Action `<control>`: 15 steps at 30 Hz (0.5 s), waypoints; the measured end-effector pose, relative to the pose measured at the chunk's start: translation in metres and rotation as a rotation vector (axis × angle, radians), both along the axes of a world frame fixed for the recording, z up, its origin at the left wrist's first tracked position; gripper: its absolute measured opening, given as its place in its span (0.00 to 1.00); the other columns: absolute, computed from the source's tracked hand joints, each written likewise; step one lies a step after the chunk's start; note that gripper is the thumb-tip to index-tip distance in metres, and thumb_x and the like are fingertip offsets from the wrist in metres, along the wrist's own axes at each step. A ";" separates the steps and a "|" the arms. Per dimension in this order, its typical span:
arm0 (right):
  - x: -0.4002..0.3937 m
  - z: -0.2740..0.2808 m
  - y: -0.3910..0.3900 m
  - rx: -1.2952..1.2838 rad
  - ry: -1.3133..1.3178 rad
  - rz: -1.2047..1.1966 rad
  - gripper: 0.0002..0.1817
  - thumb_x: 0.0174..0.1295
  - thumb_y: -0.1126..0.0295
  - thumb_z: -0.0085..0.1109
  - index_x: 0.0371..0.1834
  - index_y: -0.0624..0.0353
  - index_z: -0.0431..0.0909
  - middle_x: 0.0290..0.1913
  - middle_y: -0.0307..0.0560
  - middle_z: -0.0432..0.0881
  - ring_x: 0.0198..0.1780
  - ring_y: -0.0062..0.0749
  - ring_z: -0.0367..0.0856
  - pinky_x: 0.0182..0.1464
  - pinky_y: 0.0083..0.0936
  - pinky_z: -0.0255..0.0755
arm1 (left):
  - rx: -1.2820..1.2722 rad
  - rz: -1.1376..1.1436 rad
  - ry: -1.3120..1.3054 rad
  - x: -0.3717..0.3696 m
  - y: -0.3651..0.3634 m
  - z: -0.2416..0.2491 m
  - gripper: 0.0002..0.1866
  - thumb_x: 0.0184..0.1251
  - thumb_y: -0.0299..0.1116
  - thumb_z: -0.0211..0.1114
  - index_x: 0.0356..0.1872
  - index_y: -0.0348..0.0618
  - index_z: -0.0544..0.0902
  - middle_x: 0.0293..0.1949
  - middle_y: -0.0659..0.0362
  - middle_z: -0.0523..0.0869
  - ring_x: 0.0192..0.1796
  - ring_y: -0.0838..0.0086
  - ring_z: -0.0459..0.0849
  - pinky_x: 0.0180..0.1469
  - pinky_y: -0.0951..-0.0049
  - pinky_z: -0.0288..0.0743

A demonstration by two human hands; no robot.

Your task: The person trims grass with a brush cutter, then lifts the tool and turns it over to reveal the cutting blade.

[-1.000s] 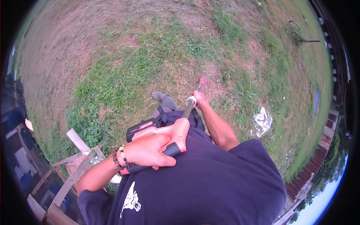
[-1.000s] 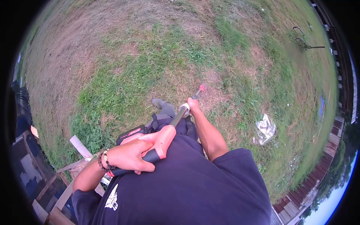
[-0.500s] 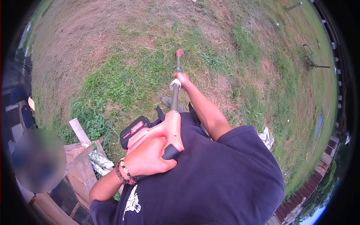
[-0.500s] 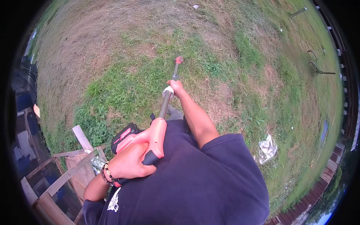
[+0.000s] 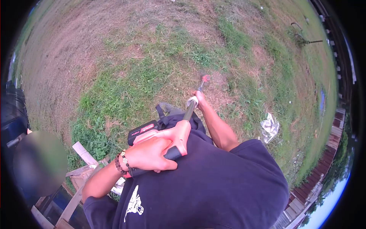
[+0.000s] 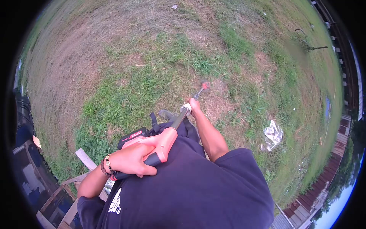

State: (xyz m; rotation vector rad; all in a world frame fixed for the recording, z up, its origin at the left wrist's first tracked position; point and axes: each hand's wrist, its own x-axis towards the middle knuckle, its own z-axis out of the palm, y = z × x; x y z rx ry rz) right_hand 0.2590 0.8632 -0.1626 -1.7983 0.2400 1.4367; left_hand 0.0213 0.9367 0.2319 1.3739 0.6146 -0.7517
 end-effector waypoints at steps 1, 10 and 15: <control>0.002 -0.002 -0.009 0.002 0.013 -0.042 0.08 0.50 0.67 0.52 0.27 0.61 0.71 0.21 0.45 0.72 0.19 0.33 0.74 0.21 0.34 0.69 | -0.019 0.000 -0.017 0.000 0.002 -0.003 0.16 0.45 0.40 0.63 0.24 0.33 0.74 0.17 0.57 0.80 0.21 0.74 0.80 0.26 0.77 0.72; -0.015 0.014 0.042 0.034 0.011 0.032 0.07 0.48 0.68 0.52 0.26 0.61 0.71 0.21 0.43 0.73 0.20 0.30 0.73 0.21 0.31 0.67 | 0.134 0.001 -0.027 0.003 0.004 -0.003 0.19 0.42 0.42 0.62 0.23 0.31 0.75 0.19 0.53 0.79 0.22 0.70 0.80 0.27 0.73 0.72; -0.036 -0.001 0.117 0.220 0.053 0.133 0.07 0.49 0.66 0.53 0.24 0.58 0.73 0.19 0.40 0.72 0.19 0.27 0.72 0.19 0.27 0.65 | 0.359 0.101 -0.078 -0.003 0.002 0.001 0.20 0.40 0.42 0.62 0.20 0.28 0.74 0.19 0.49 0.77 0.25 0.64 0.79 0.30 0.68 0.71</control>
